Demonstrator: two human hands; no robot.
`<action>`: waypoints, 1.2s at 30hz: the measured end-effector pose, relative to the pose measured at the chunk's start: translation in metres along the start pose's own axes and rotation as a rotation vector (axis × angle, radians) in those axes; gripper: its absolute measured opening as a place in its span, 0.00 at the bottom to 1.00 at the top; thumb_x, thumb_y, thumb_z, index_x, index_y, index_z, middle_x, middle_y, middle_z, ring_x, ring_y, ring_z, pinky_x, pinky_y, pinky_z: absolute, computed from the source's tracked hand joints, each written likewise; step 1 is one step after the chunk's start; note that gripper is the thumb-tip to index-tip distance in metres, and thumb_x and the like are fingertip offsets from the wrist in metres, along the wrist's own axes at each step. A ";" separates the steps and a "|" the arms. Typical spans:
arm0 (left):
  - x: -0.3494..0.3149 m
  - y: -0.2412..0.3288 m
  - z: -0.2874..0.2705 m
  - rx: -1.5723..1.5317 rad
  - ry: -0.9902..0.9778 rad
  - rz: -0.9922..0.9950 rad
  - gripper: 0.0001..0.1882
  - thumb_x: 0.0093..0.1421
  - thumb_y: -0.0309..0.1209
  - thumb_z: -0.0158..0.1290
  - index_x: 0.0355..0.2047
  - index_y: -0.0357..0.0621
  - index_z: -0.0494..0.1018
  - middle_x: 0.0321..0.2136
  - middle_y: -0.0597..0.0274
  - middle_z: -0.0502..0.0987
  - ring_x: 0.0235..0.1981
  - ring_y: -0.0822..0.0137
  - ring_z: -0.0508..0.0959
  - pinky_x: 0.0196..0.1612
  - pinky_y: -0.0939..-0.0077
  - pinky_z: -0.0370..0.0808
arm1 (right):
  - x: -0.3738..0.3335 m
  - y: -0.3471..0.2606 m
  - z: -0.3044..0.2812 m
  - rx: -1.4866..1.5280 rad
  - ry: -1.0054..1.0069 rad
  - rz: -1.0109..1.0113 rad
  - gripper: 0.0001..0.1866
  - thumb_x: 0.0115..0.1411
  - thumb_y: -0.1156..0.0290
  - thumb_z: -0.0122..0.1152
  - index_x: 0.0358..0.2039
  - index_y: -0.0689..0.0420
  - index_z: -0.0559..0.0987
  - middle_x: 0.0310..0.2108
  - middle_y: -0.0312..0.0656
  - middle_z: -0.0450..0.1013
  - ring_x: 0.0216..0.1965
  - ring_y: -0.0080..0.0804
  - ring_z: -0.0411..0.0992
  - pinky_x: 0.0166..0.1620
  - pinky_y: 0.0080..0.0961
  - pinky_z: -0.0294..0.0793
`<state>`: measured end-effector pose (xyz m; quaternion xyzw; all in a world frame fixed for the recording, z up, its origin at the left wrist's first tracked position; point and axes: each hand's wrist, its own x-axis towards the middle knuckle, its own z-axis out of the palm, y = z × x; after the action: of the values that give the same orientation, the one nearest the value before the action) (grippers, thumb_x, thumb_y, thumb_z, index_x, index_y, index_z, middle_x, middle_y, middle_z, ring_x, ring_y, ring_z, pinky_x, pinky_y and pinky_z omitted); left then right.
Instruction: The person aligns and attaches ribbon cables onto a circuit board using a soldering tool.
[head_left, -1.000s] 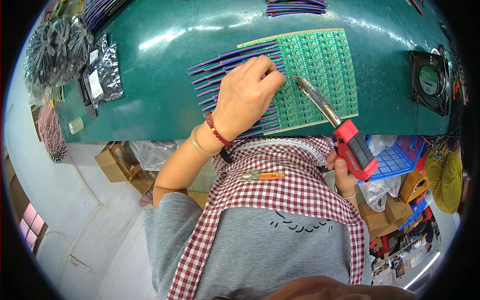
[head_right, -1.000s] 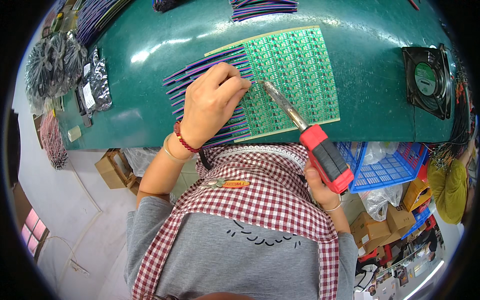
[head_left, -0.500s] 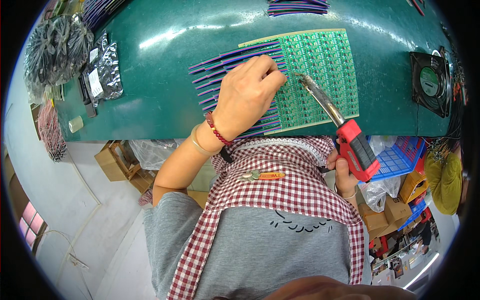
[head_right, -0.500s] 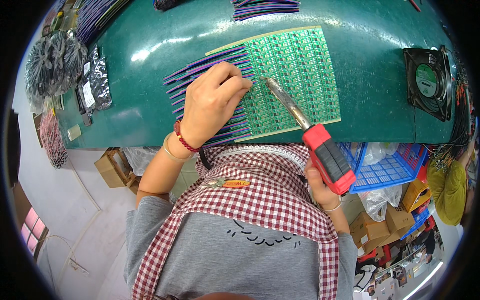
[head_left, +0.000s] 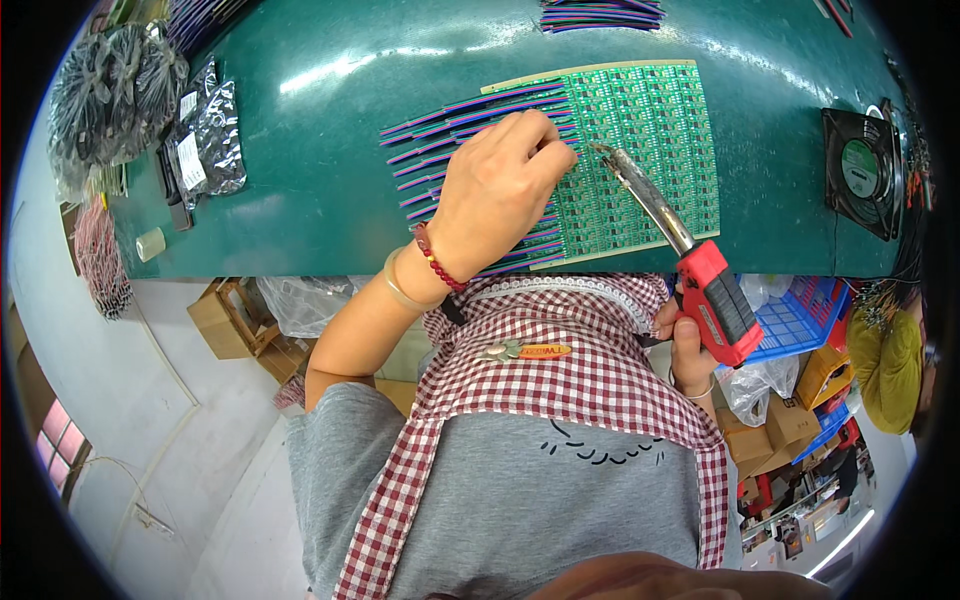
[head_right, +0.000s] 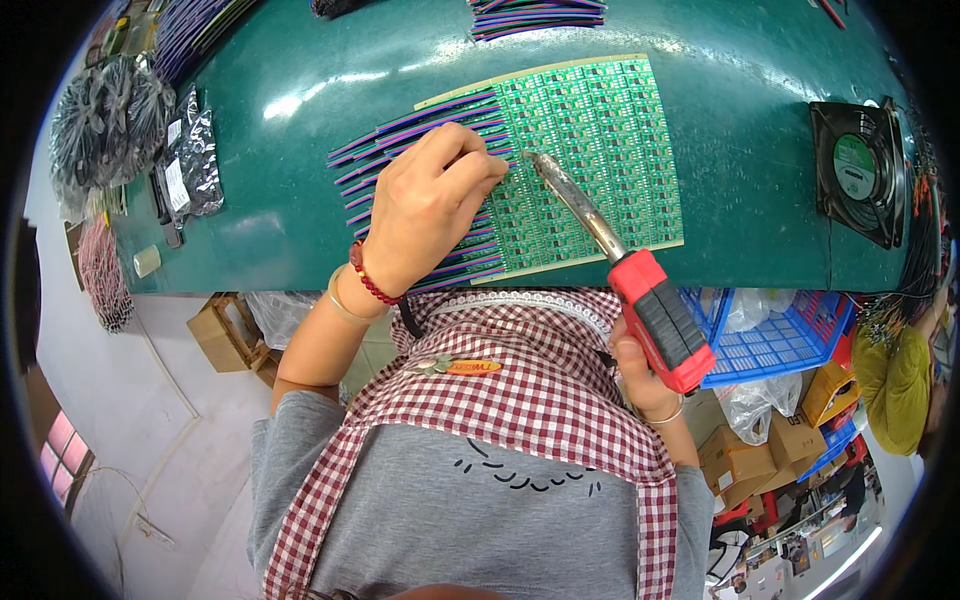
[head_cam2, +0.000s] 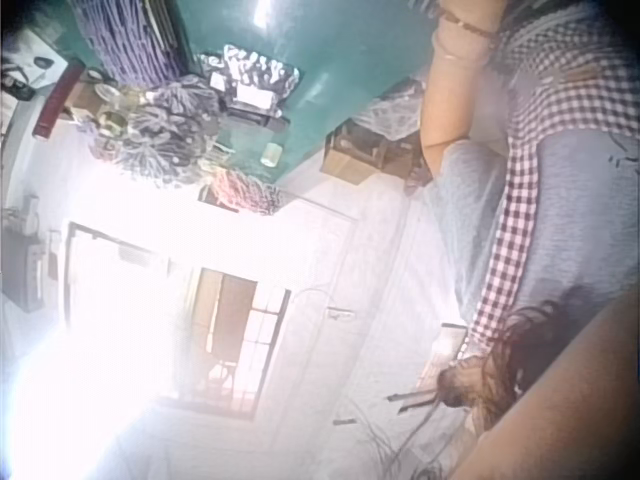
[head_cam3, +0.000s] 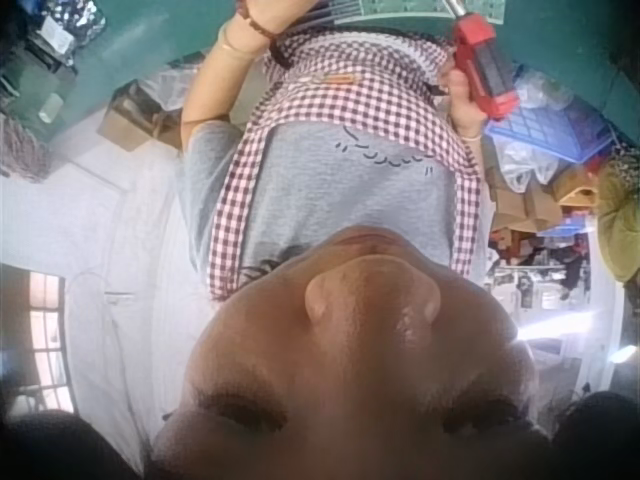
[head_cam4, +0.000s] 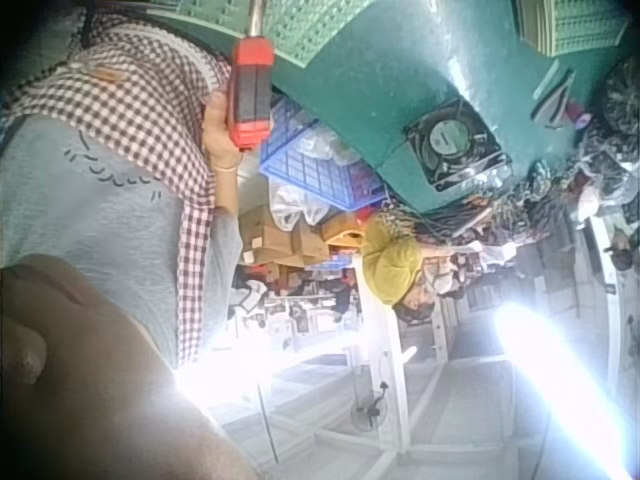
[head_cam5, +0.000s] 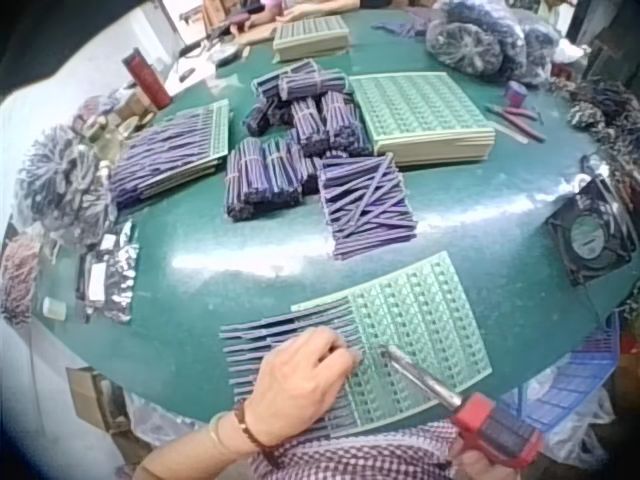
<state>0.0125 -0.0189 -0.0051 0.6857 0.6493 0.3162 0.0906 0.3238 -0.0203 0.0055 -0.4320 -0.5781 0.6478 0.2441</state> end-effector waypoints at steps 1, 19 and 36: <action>0.000 0.000 0.000 -0.001 0.000 0.001 0.08 0.47 0.21 0.64 0.27 0.42 0.76 0.27 0.63 0.73 0.27 0.63 0.76 0.29 0.70 0.74 | -0.001 0.002 -0.001 -0.023 0.010 -0.003 0.16 0.64 0.63 0.60 0.45 0.63 0.78 0.30 0.37 0.75 0.31 0.25 0.71 0.35 0.26 0.71; 0.004 0.003 -0.001 -0.004 0.009 -0.014 0.08 0.49 0.23 0.64 0.27 0.42 0.75 0.28 0.62 0.73 0.27 0.61 0.76 0.29 0.69 0.74 | 0.007 -0.004 0.003 -0.025 0.030 -0.024 0.15 0.63 0.62 0.62 0.39 0.63 0.79 0.25 0.34 0.72 0.26 0.22 0.68 0.31 0.24 0.68; 0.004 0.002 0.000 0.009 0.019 0.006 0.07 0.49 0.24 0.64 0.26 0.42 0.75 0.27 0.63 0.73 0.27 0.63 0.76 0.28 0.70 0.74 | 0.005 -0.001 0.002 -0.056 0.080 -0.017 0.15 0.60 0.60 0.65 0.32 0.62 0.81 0.24 0.36 0.75 0.24 0.25 0.72 0.30 0.24 0.70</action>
<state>0.0134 -0.0155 -0.0027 0.6849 0.6497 0.3200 0.0804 0.3196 -0.0166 0.0051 -0.4593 -0.5895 0.6113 0.2605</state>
